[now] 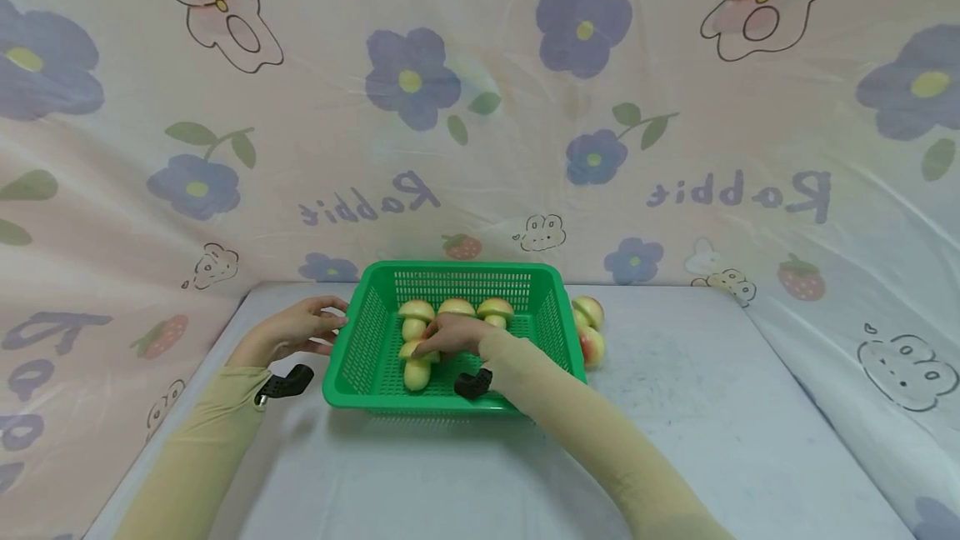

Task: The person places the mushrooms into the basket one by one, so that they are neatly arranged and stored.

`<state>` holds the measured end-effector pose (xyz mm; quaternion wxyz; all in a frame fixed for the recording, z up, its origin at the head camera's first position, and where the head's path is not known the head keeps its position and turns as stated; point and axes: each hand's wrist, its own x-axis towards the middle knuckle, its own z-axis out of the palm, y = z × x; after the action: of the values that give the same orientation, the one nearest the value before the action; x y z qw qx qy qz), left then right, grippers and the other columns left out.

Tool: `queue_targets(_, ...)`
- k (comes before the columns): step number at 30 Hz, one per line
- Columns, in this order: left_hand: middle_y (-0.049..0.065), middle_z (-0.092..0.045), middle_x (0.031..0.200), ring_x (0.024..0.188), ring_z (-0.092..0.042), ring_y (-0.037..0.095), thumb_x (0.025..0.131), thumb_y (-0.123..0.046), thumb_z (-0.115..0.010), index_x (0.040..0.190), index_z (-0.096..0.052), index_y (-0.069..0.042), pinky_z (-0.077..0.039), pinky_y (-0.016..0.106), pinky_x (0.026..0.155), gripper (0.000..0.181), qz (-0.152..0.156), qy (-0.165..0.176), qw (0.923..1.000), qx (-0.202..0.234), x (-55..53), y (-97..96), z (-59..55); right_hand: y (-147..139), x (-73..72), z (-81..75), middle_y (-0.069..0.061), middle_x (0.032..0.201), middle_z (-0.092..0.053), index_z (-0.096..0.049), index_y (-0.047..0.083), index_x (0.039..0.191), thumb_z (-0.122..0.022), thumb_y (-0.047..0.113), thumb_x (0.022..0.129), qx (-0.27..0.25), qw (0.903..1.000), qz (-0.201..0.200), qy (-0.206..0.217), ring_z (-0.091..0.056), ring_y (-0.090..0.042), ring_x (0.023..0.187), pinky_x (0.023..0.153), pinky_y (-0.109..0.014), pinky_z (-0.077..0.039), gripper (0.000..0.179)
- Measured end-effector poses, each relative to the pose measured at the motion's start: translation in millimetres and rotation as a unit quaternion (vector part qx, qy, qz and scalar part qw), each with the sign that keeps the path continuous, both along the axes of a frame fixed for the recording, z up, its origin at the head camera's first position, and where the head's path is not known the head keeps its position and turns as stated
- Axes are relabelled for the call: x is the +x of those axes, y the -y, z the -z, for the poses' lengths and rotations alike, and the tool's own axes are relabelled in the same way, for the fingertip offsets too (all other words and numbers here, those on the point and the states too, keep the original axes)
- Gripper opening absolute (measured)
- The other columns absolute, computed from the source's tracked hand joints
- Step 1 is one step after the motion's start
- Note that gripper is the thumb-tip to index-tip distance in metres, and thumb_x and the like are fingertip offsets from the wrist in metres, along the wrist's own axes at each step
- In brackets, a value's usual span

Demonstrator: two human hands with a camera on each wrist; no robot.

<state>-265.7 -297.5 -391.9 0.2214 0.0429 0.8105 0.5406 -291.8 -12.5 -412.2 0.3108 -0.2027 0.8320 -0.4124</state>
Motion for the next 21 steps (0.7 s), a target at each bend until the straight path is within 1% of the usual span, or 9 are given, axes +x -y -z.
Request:
queue_targets(5, 0.013, -0.063, 0.102, 0.091, -0.065, 0.027, 0.102, -0.012, -0.048, 0.136, -0.036, 0.004, -0.056, 0.038, 0.077, 0.039, 0.002, -0.003, 1.0000, 0.000, -0.2, 0.3, 0.1, 2.3, -1.5, 0.9, -0.007, 0.110, -0.060, -0.059, -0.002, 0.119, -0.073, 0.021, 0.086, -0.003, 1.0000, -0.003, 0.005, -0.058, -0.024, 0.102, 0.089, -0.043, -0.050, 0.043)
queue_targets(13, 0.012, -0.062, 0.102, 0.090, -0.065, 0.025, 0.102, -0.012, -0.048, 0.135, -0.037, 0.003, -0.056, 0.038, 0.078, 0.039, 0.003, -0.003, 1.0000, 0.001, -0.4, 0.4, 0.4, 3.5, -2.0, 1.1, -0.009, 0.113, -0.058, -0.056, -0.003, 0.124, -0.072, 0.021, 0.088, -0.016, 0.9996, -0.005, 0.023, -0.058, -0.024, 0.101, 0.091, -0.045, -0.049, 0.046)
queue_targets(17, 0.013, -0.062, 0.103, 0.089, -0.065, 0.024, 0.102, -0.011, -0.047, 0.135, -0.036, 0.004, -0.056, 0.038, 0.077, 0.038, 0.004, -0.001, 1.0000, 0.003, -0.5, 0.7, 0.8, 3.6, -1.5, 2.6, -0.009, 0.115, -0.057, -0.054, -0.003, 0.125, -0.073, 0.020, 0.087, -0.024, 0.9991, -0.001, 0.035, -0.058, -0.024, 0.101, 0.093, -0.047, -0.047, 0.049)
queue_targets(21, 0.013, -0.062, 0.102, 0.088, -0.064, 0.023, 0.102, -0.011, -0.046, 0.135, -0.036, 0.004, -0.056, 0.038, 0.077, 0.037, 0.003, -0.001, 1.0000, 0.003, -0.9, 0.7, 1.4, 3.9, -1.6, 3.6, -0.009, 0.116, -0.057, -0.055, -0.002, 0.125, -0.074, 0.020, 0.086, -0.025, 0.9991, 0.000, 0.036, -0.058, -0.022, 0.100, 0.094, -0.047, -0.047, 0.049)
